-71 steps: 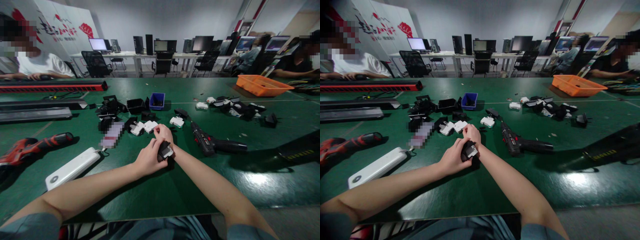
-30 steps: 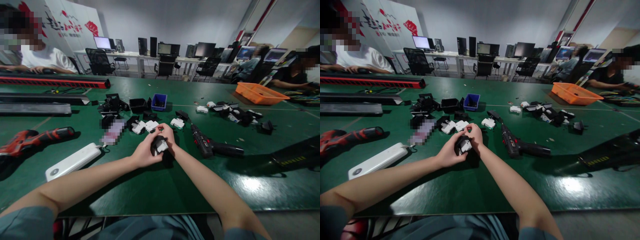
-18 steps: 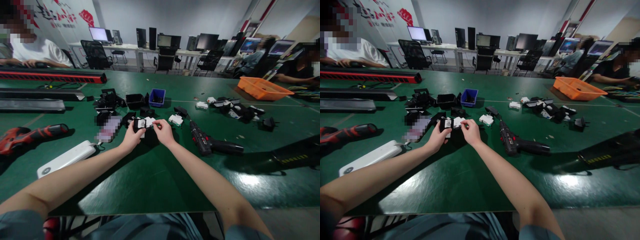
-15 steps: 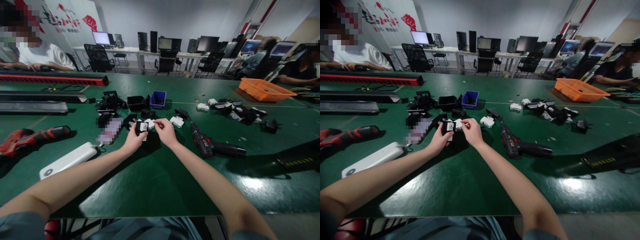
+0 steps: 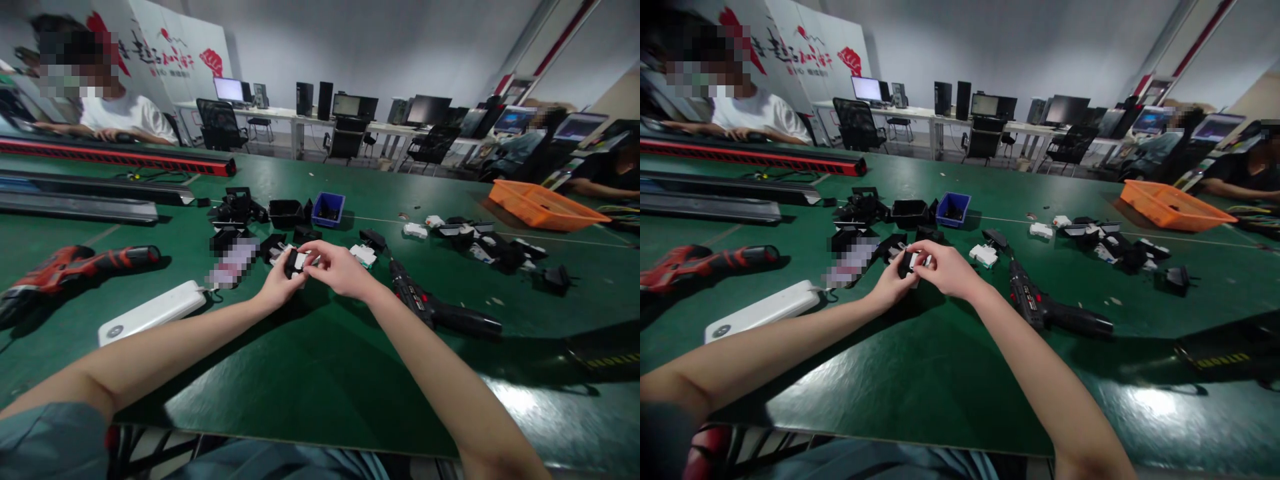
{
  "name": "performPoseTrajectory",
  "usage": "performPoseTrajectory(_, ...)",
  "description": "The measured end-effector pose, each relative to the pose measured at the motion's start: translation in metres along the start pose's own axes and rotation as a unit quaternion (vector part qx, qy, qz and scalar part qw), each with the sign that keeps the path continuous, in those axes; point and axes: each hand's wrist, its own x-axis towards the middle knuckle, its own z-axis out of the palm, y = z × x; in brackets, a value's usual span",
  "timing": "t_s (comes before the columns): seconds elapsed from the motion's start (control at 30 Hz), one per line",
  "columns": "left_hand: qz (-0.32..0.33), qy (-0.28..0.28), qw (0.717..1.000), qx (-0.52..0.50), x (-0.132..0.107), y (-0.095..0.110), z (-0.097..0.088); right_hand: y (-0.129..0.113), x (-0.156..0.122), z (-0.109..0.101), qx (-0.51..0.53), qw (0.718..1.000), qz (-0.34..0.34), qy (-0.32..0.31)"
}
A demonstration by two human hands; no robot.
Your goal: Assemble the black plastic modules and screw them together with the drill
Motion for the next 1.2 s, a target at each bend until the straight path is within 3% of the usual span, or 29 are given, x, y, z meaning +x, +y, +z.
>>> performPoseTrajectory(0.17,0.030,0.006,0.999,0.035,0.003,-0.013,-0.002,-0.003,0.000,0.001,-0.058,0.998,0.003,-0.026)
performPoseTrajectory(0.57,0.022,0.012,0.999,0.031,0.001,-0.011,0.000,-0.003,0.001,0.014,-0.097,0.994,0.036,0.026)
performPoseTrajectory(0.8,0.023,-0.004,1.000,0.019,0.001,-0.012,0.000,0.006,0.003,0.018,-0.057,0.995,0.067,0.042)
performPoseTrajectory(1.2,0.046,-0.027,0.997,0.052,-0.002,-0.009,-0.003,0.012,0.001,0.016,-0.013,0.993,0.116,0.017)
